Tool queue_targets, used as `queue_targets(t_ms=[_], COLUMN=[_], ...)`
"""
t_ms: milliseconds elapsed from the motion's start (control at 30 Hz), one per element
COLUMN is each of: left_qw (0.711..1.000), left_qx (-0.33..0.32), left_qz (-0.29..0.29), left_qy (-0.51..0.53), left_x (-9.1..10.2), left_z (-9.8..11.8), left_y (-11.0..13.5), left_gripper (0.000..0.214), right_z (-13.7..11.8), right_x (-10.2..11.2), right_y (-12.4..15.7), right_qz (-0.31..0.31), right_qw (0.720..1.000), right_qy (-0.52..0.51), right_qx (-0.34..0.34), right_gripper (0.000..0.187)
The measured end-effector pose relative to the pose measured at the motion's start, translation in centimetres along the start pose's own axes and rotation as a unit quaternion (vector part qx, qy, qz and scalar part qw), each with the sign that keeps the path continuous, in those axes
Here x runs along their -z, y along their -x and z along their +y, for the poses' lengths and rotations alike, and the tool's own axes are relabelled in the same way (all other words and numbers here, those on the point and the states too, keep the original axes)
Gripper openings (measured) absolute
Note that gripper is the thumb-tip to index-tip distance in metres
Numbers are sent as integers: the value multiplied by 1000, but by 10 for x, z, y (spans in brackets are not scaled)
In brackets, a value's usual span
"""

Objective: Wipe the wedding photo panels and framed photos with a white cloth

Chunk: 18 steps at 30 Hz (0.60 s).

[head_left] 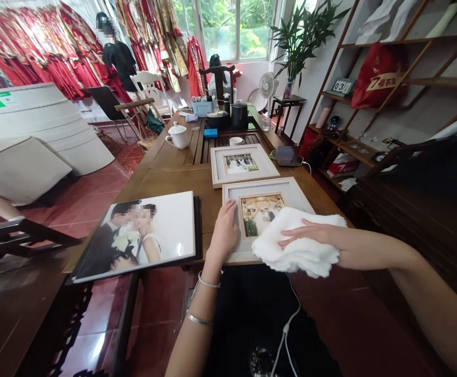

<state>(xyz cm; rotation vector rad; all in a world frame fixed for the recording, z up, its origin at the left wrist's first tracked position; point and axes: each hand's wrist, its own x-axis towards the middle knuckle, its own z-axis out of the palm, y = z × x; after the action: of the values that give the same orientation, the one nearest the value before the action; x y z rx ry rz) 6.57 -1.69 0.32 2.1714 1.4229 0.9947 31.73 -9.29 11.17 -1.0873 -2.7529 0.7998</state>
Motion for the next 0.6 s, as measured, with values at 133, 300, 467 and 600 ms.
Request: queue_targets(t_ms=[133,300,467,600], left_qw=[1000,1000,1000,1000], left_qx=[9,18,5,-1], left_qz=[-10,-15,-1,4], left_qy=[-7,-5,15,22], left_x=[1,1,-2,-3], left_z=[3,4,0,1], left_y=[-1,-1,1,1], left_gripper=[58,57,59,60], right_z=[28,60,65,65], right_x=[-5,-9,-4,-2], right_y=[-17,-61,-108,-137], right_qz=[51,184,241,181], right_qw=[995,969,954,973], right_qy=[53,96,98,108], right_qx=[-67,-134,-150,-96], right_gripper=[56,56,60,72])
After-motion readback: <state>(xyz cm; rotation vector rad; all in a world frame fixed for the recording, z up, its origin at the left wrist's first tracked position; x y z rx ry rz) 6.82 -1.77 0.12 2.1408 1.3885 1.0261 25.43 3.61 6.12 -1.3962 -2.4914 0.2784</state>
